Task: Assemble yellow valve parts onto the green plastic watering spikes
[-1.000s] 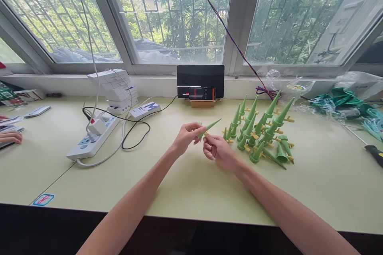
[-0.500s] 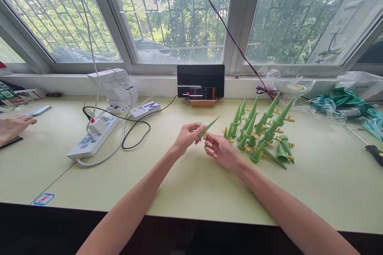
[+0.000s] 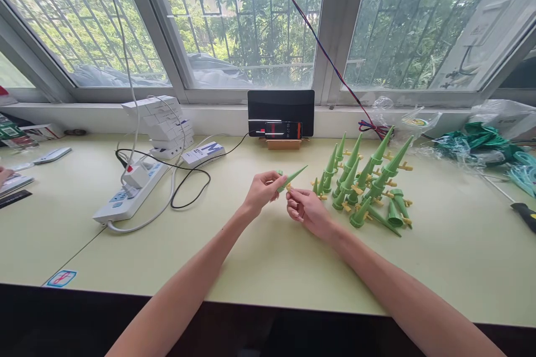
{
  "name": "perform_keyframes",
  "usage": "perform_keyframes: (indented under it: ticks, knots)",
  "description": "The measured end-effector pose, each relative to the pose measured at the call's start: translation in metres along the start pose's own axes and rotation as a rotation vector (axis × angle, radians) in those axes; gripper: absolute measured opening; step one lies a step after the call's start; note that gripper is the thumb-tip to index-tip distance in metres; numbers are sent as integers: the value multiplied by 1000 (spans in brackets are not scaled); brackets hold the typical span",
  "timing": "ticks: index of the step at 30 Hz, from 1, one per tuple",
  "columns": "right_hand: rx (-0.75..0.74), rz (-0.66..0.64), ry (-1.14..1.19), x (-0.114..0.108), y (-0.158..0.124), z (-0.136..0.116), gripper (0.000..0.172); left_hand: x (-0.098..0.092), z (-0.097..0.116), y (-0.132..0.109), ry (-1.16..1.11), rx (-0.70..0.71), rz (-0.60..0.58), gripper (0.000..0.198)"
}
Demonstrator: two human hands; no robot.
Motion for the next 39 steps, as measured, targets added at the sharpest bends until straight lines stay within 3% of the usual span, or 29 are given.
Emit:
perform_keyframes:
  ticks: [8, 19, 22, 33, 39]
  knots:
    - [-134, 87, -176, -6, 1, -5, 42, 2, 7, -3, 53, 51, 29, 37]
    - [-406, 251, -816, -7, -11, -28, 33, 3, 9, -4, 113, 92, 34, 39]
    - [-433, 276, -875, -6, -14, -31, 34, 3, 8, -4, 122, 95, 31, 38]
    - [-148, 68, -194, -2, -5, -11, 35, 7, 11, -7, 128, 172, 20, 36]
    - [13, 11, 43, -1, -4, 0, 37, 8, 13, -6, 120, 197, 11, 37]
Point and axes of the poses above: each hand's wrist, its own y-axis towards the middle knuckle, its own x-axis out of the palm, z = x × y, the point moved 9 cm from there along y, towards the middle knuckle, and after that the axes turned 4 degrees about -y, right-handed, at the moved point
